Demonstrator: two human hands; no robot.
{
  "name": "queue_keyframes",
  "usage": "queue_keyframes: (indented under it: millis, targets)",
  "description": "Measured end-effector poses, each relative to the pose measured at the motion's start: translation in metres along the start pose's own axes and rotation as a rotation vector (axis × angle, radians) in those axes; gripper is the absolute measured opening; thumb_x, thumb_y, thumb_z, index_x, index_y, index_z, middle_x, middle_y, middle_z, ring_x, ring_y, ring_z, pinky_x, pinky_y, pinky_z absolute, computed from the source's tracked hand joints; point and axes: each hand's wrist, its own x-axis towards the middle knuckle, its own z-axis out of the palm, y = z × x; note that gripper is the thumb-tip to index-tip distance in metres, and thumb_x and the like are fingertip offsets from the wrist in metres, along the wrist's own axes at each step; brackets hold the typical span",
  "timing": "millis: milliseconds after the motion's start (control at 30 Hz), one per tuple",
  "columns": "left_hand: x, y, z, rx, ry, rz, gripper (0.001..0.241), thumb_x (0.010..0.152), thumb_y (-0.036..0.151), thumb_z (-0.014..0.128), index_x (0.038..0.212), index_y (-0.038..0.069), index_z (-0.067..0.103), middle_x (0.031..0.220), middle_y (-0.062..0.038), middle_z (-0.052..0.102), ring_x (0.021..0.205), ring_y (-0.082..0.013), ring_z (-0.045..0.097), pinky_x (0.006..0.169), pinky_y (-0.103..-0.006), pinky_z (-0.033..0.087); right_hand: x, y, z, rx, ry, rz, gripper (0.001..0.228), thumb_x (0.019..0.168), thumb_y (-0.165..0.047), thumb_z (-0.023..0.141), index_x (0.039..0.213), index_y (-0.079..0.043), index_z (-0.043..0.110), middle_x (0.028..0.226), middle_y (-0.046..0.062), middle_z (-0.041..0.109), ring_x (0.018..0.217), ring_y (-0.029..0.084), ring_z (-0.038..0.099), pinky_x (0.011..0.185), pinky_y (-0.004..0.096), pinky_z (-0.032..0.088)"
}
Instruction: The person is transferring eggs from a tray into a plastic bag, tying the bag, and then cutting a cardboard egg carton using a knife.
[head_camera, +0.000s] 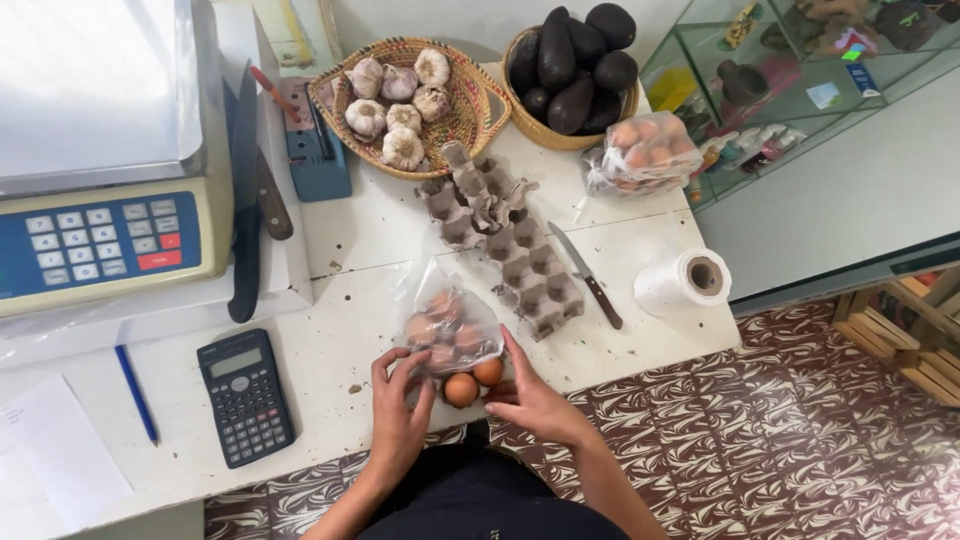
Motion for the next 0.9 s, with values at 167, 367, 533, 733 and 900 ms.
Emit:
queue_keyframes:
  millis: [167, 367, 533, 733, 900]
  targets:
    - [0.002, -0.009, -0.001, 0.009, 0.034, 0.025, 0.033, 0.094, 0.005, 0.058, 0.125, 0.007, 0.067, 0.133, -0.013, 0.041, 0.123, -0.0225, 0.058, 0.106, -0.0314, 0.053, 0.009, 0.012, -0.017, -0.339, 0.151, 0.011, 0.106, 0.085, -0.006, 0.075, 0.160, -0.029, 0.004, 0.169, 0.003, 0.017, 0.099, 0.020, 0.069, 0.093, 0.036, 0.058]
    - [-0.004, -0.036, 0.007, 0.108, 0.069, 0.030, 0.031, 0.084, -0.008, 0.068, 0.086, 0.008, 0.041, 0.103, -0.010, 0.041, 0.106, -0.0251, 0.063, 0.098, -0.0310, 0.053, 0.043, 0.035, -0.039, -0.477, 0.103, -0.152, 0.107, 0.077, -0.027, 0.085, 0.160, -0.028, 0.018, 0.157, 0.011, 0.039, 0.117, 0.023, 0.058, 0.096, 0.037, 0.052]
    - [0.010, -0.024, 0.002, 0.104, 0.168, 0.030, 0.027, 0.072, -0.013, 0.066, 0.088, 0.008, 0.064, 0.096, -0.005, 0.065, 0.091, -0.0171, 0.064, 0.084, -0.0262, 0.055, 0.053, 0.033, -0.035, -0.543, 0.078, -0.319, 0.102, 0.077, -0.031, 0.085, 0.158, -0.026, 0.025, 0.157, 0.011, 0.040, 0.143, 0.029, 0.041, 0.114, 0.046, 0.034]
    - [0.022, -0.008, -0.016, 0.027, 0.119, -0.031, 0.013, 0.082, 0.000, 0.076, 0.092, 0.008, 0.078, 0.096, -0.003, 0.078, 0.090, -0.0135, 0.072, 0.085, -0.0244, 0.058, 0.051, 0.031, -0.032, -0.533, 0.087, -0.219, 0.090, 0.078, -0.042, 0.080, 0.155, -0.031, 0.034, 0.159, 0.007, 0.042, 0.137, 0.028, 0.047, 0.107, 0.042, 0.044]
    - [0.031, -0.021, -0.030, 0.178, 0.001, -0.007, 0.015, 0.084, 0.001, 0.072, 0.095, 0.011, 0.077, 0.098, 0.000, 0.078, 0.088, -0.0130, 0.071, 0.083, -0.0256, 0.056, 0.052, 0.035, -0.033, -0.480, 0.087, -0.215, 0.083, 0.080, -0.028, 0.081, 0.151, -0.024, 0.040, 0.144, 0.012, 0.057, 0.118, 0.025, 0.064, 0.101, 0.042, 0.055]
